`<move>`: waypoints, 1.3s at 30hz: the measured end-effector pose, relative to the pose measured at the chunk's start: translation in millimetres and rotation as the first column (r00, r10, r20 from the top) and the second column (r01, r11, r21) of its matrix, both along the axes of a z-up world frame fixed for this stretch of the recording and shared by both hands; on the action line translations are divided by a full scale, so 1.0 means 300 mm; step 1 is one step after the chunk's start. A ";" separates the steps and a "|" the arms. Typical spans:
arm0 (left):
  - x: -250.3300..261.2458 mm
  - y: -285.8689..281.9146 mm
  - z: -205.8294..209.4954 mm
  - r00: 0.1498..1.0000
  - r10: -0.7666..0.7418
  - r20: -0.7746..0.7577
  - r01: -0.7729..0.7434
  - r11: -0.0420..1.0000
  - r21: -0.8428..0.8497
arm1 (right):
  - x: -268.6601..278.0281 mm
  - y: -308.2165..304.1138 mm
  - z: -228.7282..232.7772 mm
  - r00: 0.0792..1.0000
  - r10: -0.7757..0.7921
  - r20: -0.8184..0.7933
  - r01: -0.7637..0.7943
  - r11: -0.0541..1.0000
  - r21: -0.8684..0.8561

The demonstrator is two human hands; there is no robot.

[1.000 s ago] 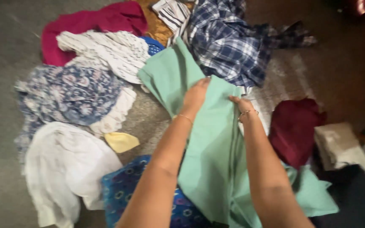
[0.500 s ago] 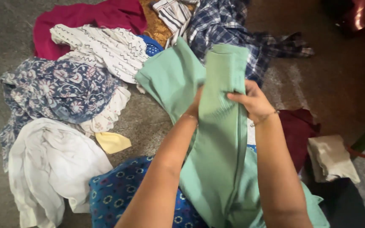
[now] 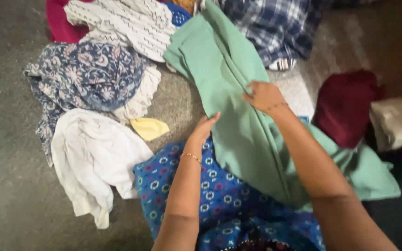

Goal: The person sits on the floor and folds several garments one by one, including a gray shirt, black pants, a light green shirt, a striped shirt, and a plaid shirt. Each item is smoothed, folded, and placed into a growing stack.

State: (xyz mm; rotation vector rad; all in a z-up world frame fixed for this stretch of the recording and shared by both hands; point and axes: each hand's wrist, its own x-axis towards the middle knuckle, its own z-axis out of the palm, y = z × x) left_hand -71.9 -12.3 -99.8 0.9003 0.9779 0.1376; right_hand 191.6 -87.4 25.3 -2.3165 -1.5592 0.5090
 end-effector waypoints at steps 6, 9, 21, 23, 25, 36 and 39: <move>-0.018 -0.085 0.070 0.994 -0.074 -0.085 0.093 0.967 0.238 | -0.151 -0.482 -0.028 0.995 -0.064 0.081 0.088 0.937 -0.338; 0.059 -0.114 0.115 0.999 0.034 -0.009 -0.028 0.937 0.349 | -0.138 -0.539 -0.026 0.995 -0.085 0.057 0.092 0.985 -0.143; -0.015 -0.438 0.316 0.862 -0.030 -0.506 0.480 -0.271 0.834 | -0.353 -1.021 0.510 0.575 0.358 0.736 -0.222 0.934 -0.281; 0.001 -0.500 0.345 0.821 -0.323 -0.470 0.443 -0.157 0.883 | -0.367 -1.063 0.542 0.616 0.373 0.694 -0.200 0.926 -0.320; 0.043 -0.557 0.380 0.699 -0.462 -0.546 0.527 -0.184 0.830 | -0.339 -1.057 0.575 0.591 0.412 0.694 -0.181 0.905 -0.384; 0.116 -0.533 0.200 0.842 -0.355 0.407 0.175 0.892 0.416 | -0.320 -0.160 0.559 0.396 0.251 0.883 -0.640 0.765 0.070; 0.099 -0.415 0.075 0.943 -0.235 0.235 0.235 0.972 0.031 | -0.386 -0.029 0.452 0.447 0.131 0.885 -0.705 0.661 0.258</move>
